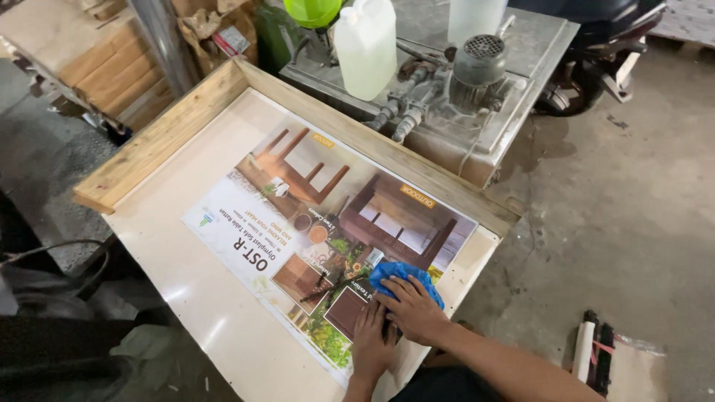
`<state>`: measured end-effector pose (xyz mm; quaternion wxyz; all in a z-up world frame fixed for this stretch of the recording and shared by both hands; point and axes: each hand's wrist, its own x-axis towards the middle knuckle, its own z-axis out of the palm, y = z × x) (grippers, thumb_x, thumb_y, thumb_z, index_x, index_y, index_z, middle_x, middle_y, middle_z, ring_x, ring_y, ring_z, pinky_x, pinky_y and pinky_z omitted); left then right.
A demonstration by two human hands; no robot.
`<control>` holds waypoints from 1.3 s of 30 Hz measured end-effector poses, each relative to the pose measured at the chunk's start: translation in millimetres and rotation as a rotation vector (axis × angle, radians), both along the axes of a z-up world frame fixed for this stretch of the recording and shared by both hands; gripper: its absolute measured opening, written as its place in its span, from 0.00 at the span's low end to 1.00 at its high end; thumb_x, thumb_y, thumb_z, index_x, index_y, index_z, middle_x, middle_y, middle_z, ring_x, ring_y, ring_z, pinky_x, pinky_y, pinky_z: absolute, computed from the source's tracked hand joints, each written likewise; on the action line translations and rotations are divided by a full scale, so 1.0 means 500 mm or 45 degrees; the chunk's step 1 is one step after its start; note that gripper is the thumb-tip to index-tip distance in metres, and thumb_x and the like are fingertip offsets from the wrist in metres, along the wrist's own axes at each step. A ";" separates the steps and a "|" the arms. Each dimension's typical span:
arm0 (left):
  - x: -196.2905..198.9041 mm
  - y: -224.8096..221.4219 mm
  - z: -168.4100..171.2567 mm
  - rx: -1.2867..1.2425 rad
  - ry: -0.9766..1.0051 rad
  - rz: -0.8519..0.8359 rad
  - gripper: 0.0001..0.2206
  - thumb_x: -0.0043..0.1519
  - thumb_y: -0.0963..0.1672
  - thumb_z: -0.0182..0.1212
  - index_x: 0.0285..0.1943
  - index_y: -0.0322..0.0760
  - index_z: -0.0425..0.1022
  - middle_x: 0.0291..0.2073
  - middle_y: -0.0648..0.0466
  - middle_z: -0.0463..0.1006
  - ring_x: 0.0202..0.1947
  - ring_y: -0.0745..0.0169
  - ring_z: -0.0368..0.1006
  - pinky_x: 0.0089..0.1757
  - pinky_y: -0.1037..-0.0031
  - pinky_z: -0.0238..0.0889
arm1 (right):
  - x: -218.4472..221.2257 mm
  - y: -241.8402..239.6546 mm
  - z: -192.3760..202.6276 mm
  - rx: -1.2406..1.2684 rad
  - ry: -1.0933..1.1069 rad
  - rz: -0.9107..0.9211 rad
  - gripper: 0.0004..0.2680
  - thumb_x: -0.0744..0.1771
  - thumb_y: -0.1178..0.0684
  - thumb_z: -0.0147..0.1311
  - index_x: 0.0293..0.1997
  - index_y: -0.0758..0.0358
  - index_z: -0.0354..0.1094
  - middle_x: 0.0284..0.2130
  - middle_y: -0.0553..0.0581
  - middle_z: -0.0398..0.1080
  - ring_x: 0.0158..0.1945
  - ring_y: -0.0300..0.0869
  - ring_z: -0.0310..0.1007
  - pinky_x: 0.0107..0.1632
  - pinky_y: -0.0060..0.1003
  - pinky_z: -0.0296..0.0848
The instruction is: Cleaning a table surface covered with a poster using a blue cloth in a print shop environment.
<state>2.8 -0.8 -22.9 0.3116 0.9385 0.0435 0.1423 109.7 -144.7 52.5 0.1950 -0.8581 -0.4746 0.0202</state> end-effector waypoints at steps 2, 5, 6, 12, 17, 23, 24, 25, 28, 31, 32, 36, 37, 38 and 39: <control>-0.001 0.000 -0.007 0.011 -0.006 -0.023 0.29 0.63 0.47 0.60 0.74 0.33 0.65 0.72 0.44 0.68 0.71 0.46 0.64 0.67 0.57 0.52 | -0.004 -0.003 0.014 -0.002 0.011 -0.015 0.22 0.66 0.50 0.57 0.70 0.54 0.61 0.71 0.59 0.57 0.73 0.55 0.51 0.70 0.59 0.45; 0.000 0.001 -0.012 0.007 -0.013 -0.010 0.29 0.62 0.47 0.60 0.74 0.34 0.65 0.72 0.45 0.68 0.69 0.44 0.64 0.66 0.57 0.54 | -0.001 -0.002 0.014 -0.029 0.025 -0.005 0.22 0.66 0.51 0.56 0.70 0.55 0.61 0.71 0.60 0.57 0.73 0.56 0.51 0.71 0.60 0.44; 0.000 0.001 -0.014 -0.013 -0.010 0.012 0.29 0.62 0.47 0.61 0.74 0.34 0.66 0.72 0.46 0.69 0.68 0.43 0.65 0.65 0.57 0.55 | 0.001 -0.001 0.010 -0.057 0.031 0.006 0.22 0.66 0.51 0.56 0.70 0.55 0.60 0.71 0.60 0.56 0.74 0.56 0.49 0.71 0.61 0.44; -0.001 0.000 -0.014 -0.008 -0.032 0.013 0.28 0.61 0.46 0.62 0.72 0.34 0.68 0.72 0.46 0.69 0.69 0.43 0.65 0.66 0.57 0.54 | 0.000 -0.001 0.025 -0.069 0.054 0.015 0.21 0.67 0.52 0.55 0.70 0.56 0.59 0.71 0.63 0.55 0.74 0.58 0.49 0.71 0.62 0.43; 0.000 -0.002 0.012 -0.010 -0.033 -0.003 0.28 0.63 0.46 0.60 0.73 0.33 0.66 0.72 0.45 0.69 0.69 0.43 0.65 0.67 0.56 0.53 | 0.001 0.000 0.014 -0.114 0.088 0.010 0.22 0.68 0.50 0.54 0.73 0.55 0.57 0.73 0.61 0.53 0.76 0.56 0.46 0.73 0.61 0.41; -0.001 -0.005 0.009 -0.021 -0.028 0.009 0.28 0.62 0.47 0.62 0.72 0.34 0.68 0.70 0.46 0.70 0.68 0.44 0.66 0.66 0.57 0.55 | -0.001 -0.004 0.016 -0.085 0.059 0.012 0.22 0.68 0.50 0.55 0.72 0.56 0.58 0.73 0.62 0.53 0.75 0.57 0.47 0.73 0.61 0.40; -0.002 -0.004 0.006 -0.013 -0.015 0.028 0.27 0.62 0.47 0.61 0.72 0.34 0.69 0.70 0.46 0.71 0.68 0.44 0.67 0.66 0.57 0.55 | 0.000 -0.002 0.016 -0.100 0.073 0.018 0.22 0.68 0.51 0.54 0.72 0.56 0.58 0.73 0.62 0.53 0.75 0.57 0.46 0.73 0.61 0.39; -0.002 -0.002 -0.005 -0.013 -0.017 0.024 0.27 0.62 0.47 0.61 0.72 0.34 0.69 0.70 0.46 0.71 0.68 0.44 0.67 0.66 0.57 0.55 | 0.000 -0.002 0.013 -0.099 0.072 0.014 0.22 0.68 0.51 0.54 0.72 0.56 0.58 0.73 0.62 0.53 0.75 0.57 0.46 0.73 0.61 0.39; -0.003 0.000 -0.024 0.027 0.072 0.024 0.28 0.62 0.48 0.61 0.72 0.34 0.68 0.70 0.43 0.70 0.68 0.40 0.65 0.66 0.54 0.54 | 0.000 -0.005 0.009 -0.099 -0.013 0.026 0.22 0.68 0.51 0.55 0.72 0.55 0.59 0.71 0.63 0.55 0.74 0.57 0.48 0.73 0.61 0.40; -0.003 -0.001 -0.021 -0.036 0.012 0.040 0.28 0.60 0.46 0.63 0.71 0.34 0.69 0.70 0.43 0.70 0.68 0.41 0.66 0.65 0.55 0.56 | -0.001 -0.005 0.015 -0.062 0.051 0.027 0.21 0.68 0.51 0.53 0.72 0.54 0.58 0.72 0.64 0.54 0.74 0.57 0.48 0.73 0.61 0.40; -0.003 0.000 -0.026 -0.016 0.004 0.044 0.27 0.61 0.47 0.63 0.71 0.34 0.69 0.70 0.44 0.70 0.68 0.42 0.66 0.65 0.56 0.56 | -0.001 -0.004 0.014 -0.043 0.039 0.027 0.21 0.68 0.51 0.54 0.71 0.55 0.59 0.71 0.63 0.55 0.73 0.57 0.49 0.73 0.60 0.41; -0.004 -0.002 -0.013 -0.013 -0.016 0.047 0.28 0.61 0.46 0.63 0.72 0.35 0.68 0.71 0.44 0.69 0.68 0.43 0.66 0.65 0.57 0.56 | -0.001 -0.004 0.027 -0.036 0.087 0.013 0.21 0.67 0.53 0.54 0.71 0.55 0.60 0.71 0.63 0.56 0.73 0.56 0.50 0.73 0.60 0.40; -0.005 -0.001 -0.022 -0.013 -0.015 0.041 0.28 0.61 0.46 0.63 0.72 0.35 0.68 0.71 0.44 0.69 0.68 0.43 0.66 0.65 0.57 0.56 | -0.001 -0.004 0.020 -0.035 0.088 0.007 0.21 0.67 0.53 0.54 0.71 0.55 0.60 0.71 0.63 0.56 0.73 0.56 0.50 0.73 0.60 0.40; -0.005 0.000 -0.030 -0.022 0.013 0.048 0.29 0.61 0.46 0.63 0.73 0.36 0.68 0.71 0.45 0.69 0.69 0.43 0.65 0.65 0.56 0.56 | -0.001 -0.004 0.013 -0.037 0.052 0.011 0.21 0.68 0.52 0.54 0.71 0.56 0.60 0.71 0.64 0.56 0.73 0.57 0.51 0.72 0.60 0.41; -0.006 0.001 -0.040 -0.032 0.041 0.055 0.29 0.61 0.47 0.63 0.73 0.37 0.68 0.71 0.45 0.69 0.69 0.42 0.64 0.65 0.56 0.57 | -0.001 -0.005 0.006 -0.039 0.017 0.015 0.21 0.68 0.50 0.54 0.72 0.56 0.59 0.70 0.64 0.56 0.72 0.57 0.51 0.72 0.61 0.41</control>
